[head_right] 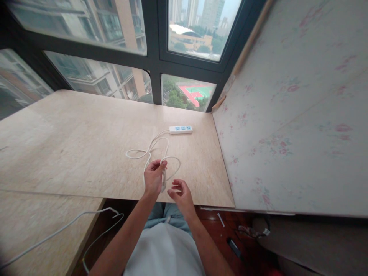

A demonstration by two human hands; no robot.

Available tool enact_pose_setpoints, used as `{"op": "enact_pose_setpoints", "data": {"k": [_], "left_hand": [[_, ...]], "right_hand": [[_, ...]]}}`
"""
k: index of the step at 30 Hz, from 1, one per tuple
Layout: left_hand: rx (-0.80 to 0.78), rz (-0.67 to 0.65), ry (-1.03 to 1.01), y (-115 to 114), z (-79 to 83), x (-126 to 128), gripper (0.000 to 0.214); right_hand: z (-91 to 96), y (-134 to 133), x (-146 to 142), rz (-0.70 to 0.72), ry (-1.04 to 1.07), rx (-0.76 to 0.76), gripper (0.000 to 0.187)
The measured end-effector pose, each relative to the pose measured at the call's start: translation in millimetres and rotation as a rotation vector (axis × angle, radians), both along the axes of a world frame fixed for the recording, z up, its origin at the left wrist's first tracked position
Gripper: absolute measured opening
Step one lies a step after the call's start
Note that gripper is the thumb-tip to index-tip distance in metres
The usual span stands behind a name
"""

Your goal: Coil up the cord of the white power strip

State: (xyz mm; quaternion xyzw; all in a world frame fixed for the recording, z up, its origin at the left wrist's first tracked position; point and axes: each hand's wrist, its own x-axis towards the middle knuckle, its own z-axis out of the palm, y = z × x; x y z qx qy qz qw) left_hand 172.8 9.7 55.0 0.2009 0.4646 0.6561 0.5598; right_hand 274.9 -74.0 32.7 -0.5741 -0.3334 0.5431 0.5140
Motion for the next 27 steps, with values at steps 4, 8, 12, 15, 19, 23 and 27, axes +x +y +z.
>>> {"op": "enact_pose_setpoints", "data": {"k": [4, 8, 12, 15, 19, 23, 27], "left_hand": [[-0.026, -0.043, 0.021, -1, -0.5, 4, 0.031], [-0.044, -0.104, 0.009, -1, 0.2, -1, 0.031], [-0.021, -0.173, 0.032, -3, -0.8, -8, 0.030], [-0.015, -0.220, 0.067, -8, -2.6, -11, 0.028], [-0.004, -0.298, 0.075, -18, -2.8, -8, 0.027], [0.035, -0.311, 0.128, -27, -1.7, -2, 0.025], [0.112, -0.275, 0.210, -32, -5.3, 1, 0.020]], "right_hand": [[-20.6, -9, -20, 0.093, 0.274, -0.040, 0.047], [-9.8, -9, -23, 0.148, 0.254, 0.007, 0.036], [8.2, -12, -5, 0.129, 0.194, -0.020, 0.034], [19.7, -14, 8, 0.096, 0.234, -0.035, 0.031], [30.0, -6, 6, 0.001, 0.365, -0.031, 0.031], [24.6, 16, -13, -0.206, 0.512, 0.007, 0.031], [4.7, 47, -29, -0.369, 0.612, 0.041, 0.025]]}}
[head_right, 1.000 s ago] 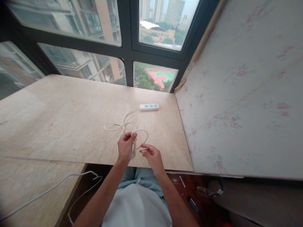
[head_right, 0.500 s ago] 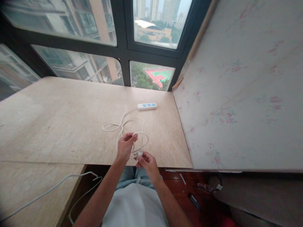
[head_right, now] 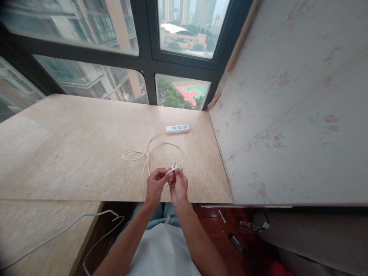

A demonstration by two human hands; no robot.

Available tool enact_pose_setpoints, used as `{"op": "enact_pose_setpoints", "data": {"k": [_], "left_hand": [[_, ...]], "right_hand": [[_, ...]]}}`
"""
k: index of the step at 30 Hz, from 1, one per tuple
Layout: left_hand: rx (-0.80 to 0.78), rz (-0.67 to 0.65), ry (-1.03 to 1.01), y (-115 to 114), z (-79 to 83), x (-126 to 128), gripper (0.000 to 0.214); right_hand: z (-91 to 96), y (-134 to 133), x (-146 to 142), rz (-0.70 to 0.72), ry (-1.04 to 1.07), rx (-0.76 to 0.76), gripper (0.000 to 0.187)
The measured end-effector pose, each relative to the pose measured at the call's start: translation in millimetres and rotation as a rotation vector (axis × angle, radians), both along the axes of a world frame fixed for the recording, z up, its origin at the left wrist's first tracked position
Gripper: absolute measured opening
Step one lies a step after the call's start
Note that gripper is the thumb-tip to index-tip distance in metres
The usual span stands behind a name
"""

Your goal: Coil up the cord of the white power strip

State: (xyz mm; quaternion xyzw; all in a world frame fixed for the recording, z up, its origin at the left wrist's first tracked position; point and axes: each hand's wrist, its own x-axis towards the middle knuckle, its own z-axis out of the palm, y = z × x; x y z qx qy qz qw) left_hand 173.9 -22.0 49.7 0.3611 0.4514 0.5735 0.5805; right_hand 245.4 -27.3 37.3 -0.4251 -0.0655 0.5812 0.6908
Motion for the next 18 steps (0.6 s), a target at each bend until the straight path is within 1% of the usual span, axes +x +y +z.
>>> {"op": "enact_pose_setpoints", "data": {"k": [2, 5, 8, 10, 13, 15, 18], "left_hand": [[0.060, 0.015, 0.081, 0, -2.6, 0, 0.016], [0.145, -0.010, 0.238, 2, -5.2, -3, 0.009], [0.170, -0.076, 0.330, 3, -7.0, -3, 0.004], [0.169, -0.108, 0.362, 1, -9.1, -1, 0.006], [0.196, -0.156, 0.414, -3, -13.6, 4, 0.015], [0.216, -0.190, 0.448, -4, -16.9, 8, 0.019], [0.234, -0.227, 0.474, -4, -21.3, 10, 0.019]], "right_hand": [[-10.0, 14, -4, -0.015, 0.013, -0.025, 0.023], [-21.0, 27, -1, 0.077, 0.042, -0.081, 0.022], [-28.3, 30, 9, 0.199, 0.089, -0.131, 0.021], [-32.0, 27, 14, 0.232, 0.110, -0.155, 0.022], [-35.8, 19, 19, 0.215, 0.117, -0.190, 0.027], [-37.6, 14, 20, 0.180, 0.097, -0.201, 0.029], [-39.5, 2, 20, 0.105, -0.010, -0.186, 0.023]]}}
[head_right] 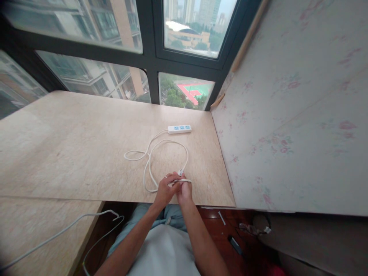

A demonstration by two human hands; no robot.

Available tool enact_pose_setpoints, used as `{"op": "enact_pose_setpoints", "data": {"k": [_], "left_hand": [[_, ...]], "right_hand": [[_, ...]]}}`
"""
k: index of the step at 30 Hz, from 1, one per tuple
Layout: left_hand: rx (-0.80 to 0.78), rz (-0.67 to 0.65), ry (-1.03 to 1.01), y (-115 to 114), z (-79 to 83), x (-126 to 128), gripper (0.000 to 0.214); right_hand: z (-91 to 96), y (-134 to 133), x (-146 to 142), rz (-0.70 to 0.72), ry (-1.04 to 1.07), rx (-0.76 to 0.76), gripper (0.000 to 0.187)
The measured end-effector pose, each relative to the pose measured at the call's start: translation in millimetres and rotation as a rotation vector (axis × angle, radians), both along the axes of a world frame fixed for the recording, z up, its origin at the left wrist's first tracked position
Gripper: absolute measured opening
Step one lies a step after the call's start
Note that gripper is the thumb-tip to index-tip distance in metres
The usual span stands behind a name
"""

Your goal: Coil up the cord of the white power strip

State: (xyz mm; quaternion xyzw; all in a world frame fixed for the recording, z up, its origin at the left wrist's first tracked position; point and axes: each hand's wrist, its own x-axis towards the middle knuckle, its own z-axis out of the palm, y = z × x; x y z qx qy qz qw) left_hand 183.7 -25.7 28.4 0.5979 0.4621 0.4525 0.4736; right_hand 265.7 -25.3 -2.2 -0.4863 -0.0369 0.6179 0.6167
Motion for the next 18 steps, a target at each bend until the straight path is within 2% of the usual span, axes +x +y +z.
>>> {"op": "enact_pose_setpoints", "data": {"k": [2, 4, 7, 13, 18], "left_hand": [[0.004, -0.010, 0.018, 1, -2.1, 0, 0.017], [0.007, -0.020, 0.039, 2, -3.7, -1, 0.016], [0.005, -0.026, 0.053, 2, -6.6, -3, 0.017], [-0.048, 0.004, 0.013, 11, -12.7, -17, 0.019], [-0.053, 0.134, 0.005, 41, -11.3, -47, 0.020]], "right_hand": [[0.1, -9, 1, -0.008, -0.105, 0.018, 0.020], [2.5, -18, 3, 0.042, -0.171, 0.016, 0.021], [10.2, -29, 8, 0.124, -0.179, 0.003, 0.026], [25.0, -52, 25, 0.215, -0.136, -0.065, 0.052], [30.4, -71, 55, 0.281, -0.399, -0.025, 0.040]]}}
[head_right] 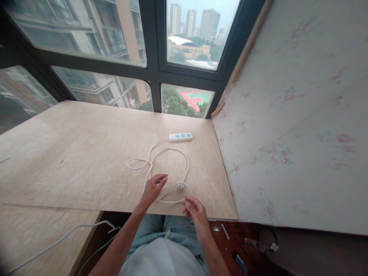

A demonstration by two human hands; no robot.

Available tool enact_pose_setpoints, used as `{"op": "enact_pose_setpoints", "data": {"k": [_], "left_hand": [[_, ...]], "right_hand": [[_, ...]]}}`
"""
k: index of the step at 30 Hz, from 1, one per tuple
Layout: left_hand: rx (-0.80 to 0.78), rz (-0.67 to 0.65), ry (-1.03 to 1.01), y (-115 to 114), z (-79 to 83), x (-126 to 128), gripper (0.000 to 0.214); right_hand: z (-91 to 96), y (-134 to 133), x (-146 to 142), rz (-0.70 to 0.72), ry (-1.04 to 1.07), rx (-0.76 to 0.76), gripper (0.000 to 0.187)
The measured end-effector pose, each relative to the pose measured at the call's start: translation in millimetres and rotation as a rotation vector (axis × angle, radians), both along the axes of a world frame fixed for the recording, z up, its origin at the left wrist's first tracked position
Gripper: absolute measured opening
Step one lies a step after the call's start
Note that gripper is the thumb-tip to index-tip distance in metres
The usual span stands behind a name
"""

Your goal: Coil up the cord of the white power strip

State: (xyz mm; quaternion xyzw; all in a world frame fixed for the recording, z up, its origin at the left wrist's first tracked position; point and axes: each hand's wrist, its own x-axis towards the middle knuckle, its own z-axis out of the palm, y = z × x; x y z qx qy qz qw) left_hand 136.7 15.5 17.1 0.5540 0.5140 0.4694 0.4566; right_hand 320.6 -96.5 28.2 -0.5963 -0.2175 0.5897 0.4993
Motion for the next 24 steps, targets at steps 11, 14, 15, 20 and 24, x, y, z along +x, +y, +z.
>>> {"op": "enact_pose_setpoints", "data": {"k": [11, 14, 15, 20, 24], "left_hand": [[0.050, 0.024, 0.838, 123, 5.2, -47, 0.034], [-0.003, 0.008, 0.986, 154, 0.2, -42, 0.045], [-0.018, 0.010, 1.005, 163, -1.7, -39, 0.046], [-0.075, -0.017, 1.083, 196, -10.2, -33, 0.040], [-0.118, -0.033, 1.064, 215, -15.2, -47, 0.028]], "right_hand": [[-32.6, 38, 23, 0.003, -0.745, 0.362, 0.050], [-46.3, 48, 18, 0.154, -0.815, 0.407, 0.057], [-48.1, 51, 16, 0.198, -0.822, 0.408, 0.056], [-33.9, 59, 20, 0.338, -0.740, 0.423, 0.029], [-19.1, 61, 42, 0.307, -0.519, 0.430, 0.022]]}}
